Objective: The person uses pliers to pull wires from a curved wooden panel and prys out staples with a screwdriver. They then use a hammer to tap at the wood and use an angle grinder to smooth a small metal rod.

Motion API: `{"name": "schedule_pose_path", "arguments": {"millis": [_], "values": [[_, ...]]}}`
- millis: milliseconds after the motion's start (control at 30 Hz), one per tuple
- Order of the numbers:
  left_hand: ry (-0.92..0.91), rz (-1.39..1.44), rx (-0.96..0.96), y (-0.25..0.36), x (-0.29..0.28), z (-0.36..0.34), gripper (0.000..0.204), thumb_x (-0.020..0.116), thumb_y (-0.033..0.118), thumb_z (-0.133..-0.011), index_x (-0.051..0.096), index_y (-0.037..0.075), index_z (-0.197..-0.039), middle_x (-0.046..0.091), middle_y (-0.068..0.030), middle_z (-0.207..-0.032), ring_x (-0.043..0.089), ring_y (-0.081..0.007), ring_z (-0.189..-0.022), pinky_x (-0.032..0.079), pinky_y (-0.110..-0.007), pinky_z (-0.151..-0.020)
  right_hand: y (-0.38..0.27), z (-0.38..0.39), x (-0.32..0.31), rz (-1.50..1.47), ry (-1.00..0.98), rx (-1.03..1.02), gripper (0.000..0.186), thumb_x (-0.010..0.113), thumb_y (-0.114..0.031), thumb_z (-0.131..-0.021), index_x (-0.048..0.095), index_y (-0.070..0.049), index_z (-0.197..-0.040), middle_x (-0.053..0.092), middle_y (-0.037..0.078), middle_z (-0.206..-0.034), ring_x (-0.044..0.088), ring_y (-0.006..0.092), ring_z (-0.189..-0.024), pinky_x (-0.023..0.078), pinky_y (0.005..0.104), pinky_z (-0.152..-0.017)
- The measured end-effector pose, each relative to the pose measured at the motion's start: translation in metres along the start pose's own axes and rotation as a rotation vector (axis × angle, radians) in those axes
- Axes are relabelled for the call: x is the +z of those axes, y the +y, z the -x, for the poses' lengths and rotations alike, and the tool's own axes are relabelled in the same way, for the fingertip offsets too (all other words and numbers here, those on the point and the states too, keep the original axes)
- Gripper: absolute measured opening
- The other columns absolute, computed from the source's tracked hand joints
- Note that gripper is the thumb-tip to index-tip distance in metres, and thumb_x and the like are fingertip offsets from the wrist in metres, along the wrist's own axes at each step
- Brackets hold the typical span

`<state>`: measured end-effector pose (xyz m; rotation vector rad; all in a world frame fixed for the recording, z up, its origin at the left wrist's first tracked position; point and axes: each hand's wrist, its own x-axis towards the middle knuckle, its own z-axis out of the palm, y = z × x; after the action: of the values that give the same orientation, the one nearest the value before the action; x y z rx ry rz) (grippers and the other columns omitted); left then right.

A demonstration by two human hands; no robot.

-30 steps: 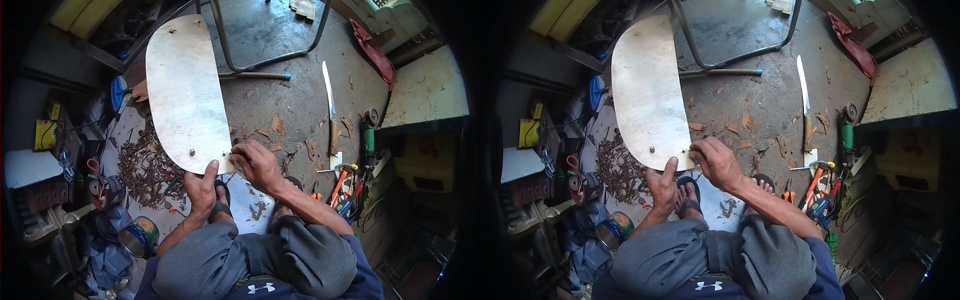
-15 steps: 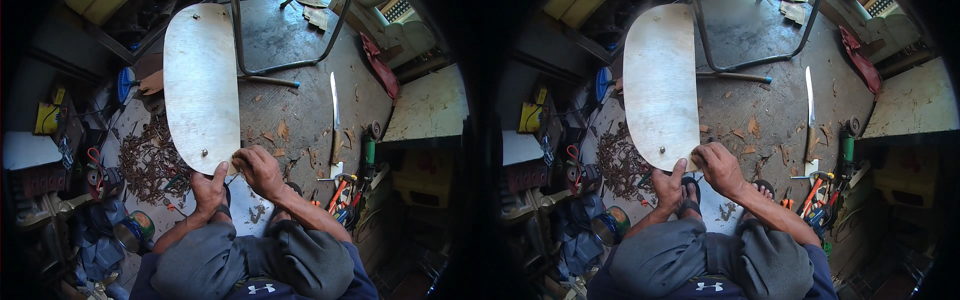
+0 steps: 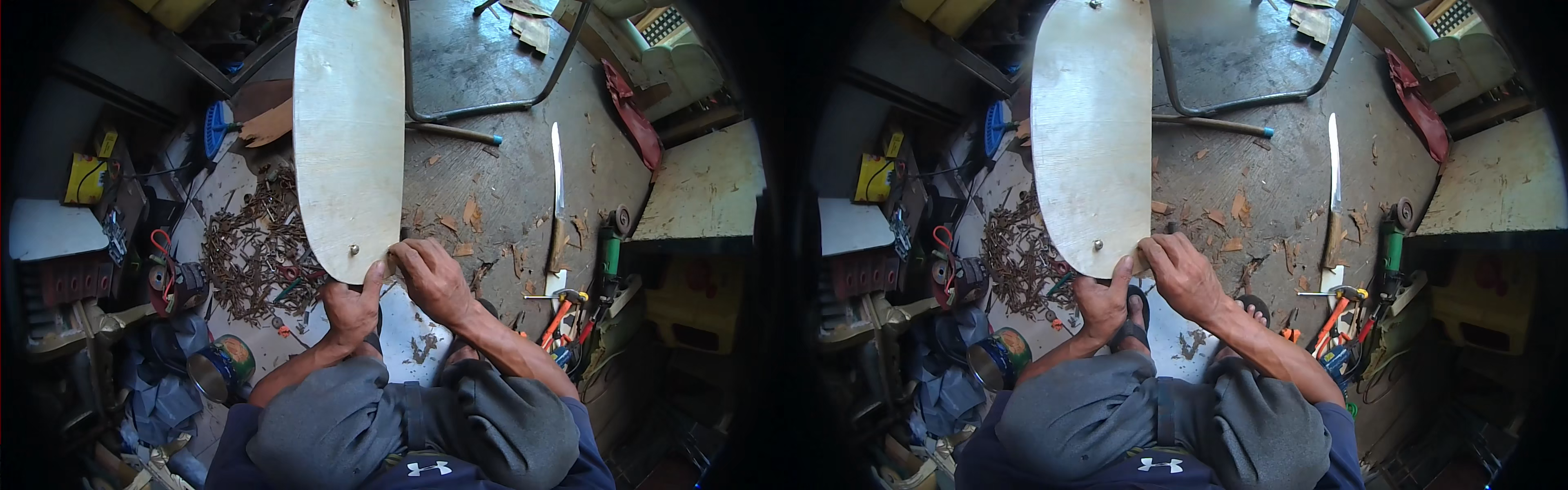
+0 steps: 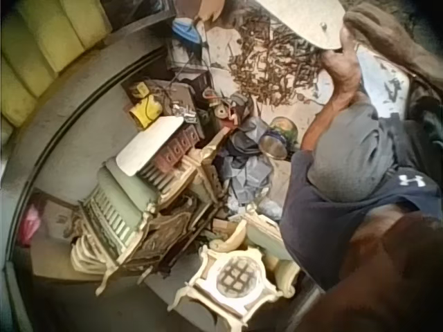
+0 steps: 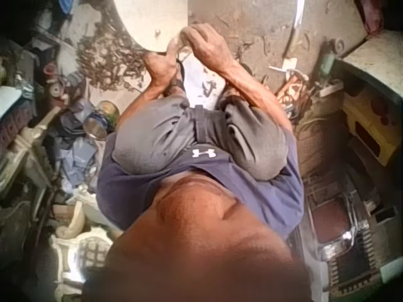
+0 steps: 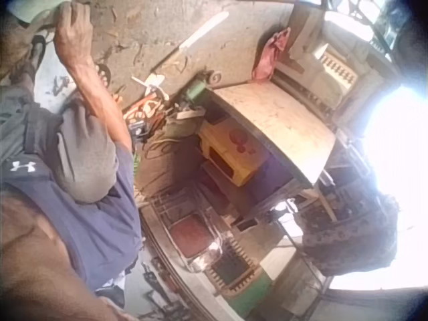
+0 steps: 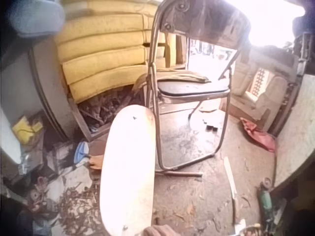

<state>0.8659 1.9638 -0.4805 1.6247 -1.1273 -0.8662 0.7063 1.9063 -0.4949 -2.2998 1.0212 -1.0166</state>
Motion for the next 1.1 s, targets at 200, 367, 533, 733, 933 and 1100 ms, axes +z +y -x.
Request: {"name": "schedule_pose_path", "arguments": {"millis": [200, 367, 533, 733, 933, 1100], "values": [[-0.012, -0.047, 0.010, 0.003, -0.001, -0.003, 0.020, 0.071, 0.009, -0.094, 0.073, -0.004, -0.109, 0.077, -0.0116, -0.094, 0.071, -0.0169, -0.084, 0.055, -0.032, -0.077, -0.003, -0.002, -0.002, 0.014, -0.012, 0.014, 0.035, 0.068, 0.004, -0.079, 0.062, 0.002, -0.113, 0.064, 0.016, -0.104, 0.065, 0.0315, -0.090, 0.056, 0.0391, -0.076], [0.006, -0.036, 0.006, -0.002, -0.002, -0.001, 0.022, 0.071, 0.017, -0.095, 0.075, 0.002, -0.110, 0.077, -0.0159, -0.094, 0.076, -0.0280, -0.081, 0.057, -0.037, -0.074, -0.005, -0.003, 0.002, -0.002, 0.016, 0.011, 0.035, 0.071, 0.005, -0.080, 0.062, 0.001, -0.113, 0.066, 0.015, -0.104, 0.066, 0.0317, -0.088, 0.056, 0.0397, -0.076], [0.018, -0.037, 0.046, -0.002, -0.001, -0.001, 0.022, 0.072, 0.018, -0.095, 0.074, 0.002, -0.111, 0.077, -0.0171, -0.093, 0.077, -0.0291, -0.085, 0.057, -0.037, -0.072, -0.004, -0.001, 0.003, 0.010, 0.017, 0.021, 0.032, 0.073, 0.004, -0.081, 0.062, 0.000, -0.111, 0.066, 0.014, -0.102, 0.066, 0.0313, -0.086, 0.055, 0.0395, -0.074], [0.024, -0.045, 0.064, -0.003, 0.000, 0.000, 0.019, 0.071, 0.017, -0.095, 0.074, 0.002, -0.107, 0.076, -0.0179, -0.090, 0.076, -0.0319, -0.081, 0.057, -0.039, -0.068, -0.008, -0.002, 0.009, 0.065, 0.023, 0.091, 0.020, 0.075, -0.003, -0.087, 0.064, -0.002, -0.104, 0.067, 0.013, -0.093, 0.066, 0.0306, -0.082, 0.054, 0.0399, -0.071], [-0.014, -0.002, -0.003, -0.008, 0.000, 0.003, 0.023, 0.070, 0.016, -0.096, 0.073, 0.000, -0.112, 0.077, -0.0166, -0.095, 0.076, -0.0245, -0.086, 0.057, -0.036, -0.075, -0.012, -0.003, 0.012, 0.040, -0.005, 0.158, 0.015, 0.072, -0.004, -0.089, 0.062, -0.001, -0.101, 0.065, 0.015, -0.087, 0.064, 0.0328, -0.077, 0.052, 0.0414, -0.069], [-0.002, 0.027, 0.018, -0.008, -0.001, 0.001, 0.024, 0.070, 0.016, -0.096, 0.072, 0.000, -0.113, 0.077, -0.0168, -0.093, 0.076, -0.0245, -0.084, 0.057, -0.037, -0.073, -0.014, -0.003, 0.014, 0.026, -0.006, 0.177, 0.014, 0.070, -0.004, -0.091, 0.060, 0.000, -0.101, 0.064, 0.015, -0.084, 0.063, 0.0332, -0.074, 0.051, 0.0420, -0.068]]}}
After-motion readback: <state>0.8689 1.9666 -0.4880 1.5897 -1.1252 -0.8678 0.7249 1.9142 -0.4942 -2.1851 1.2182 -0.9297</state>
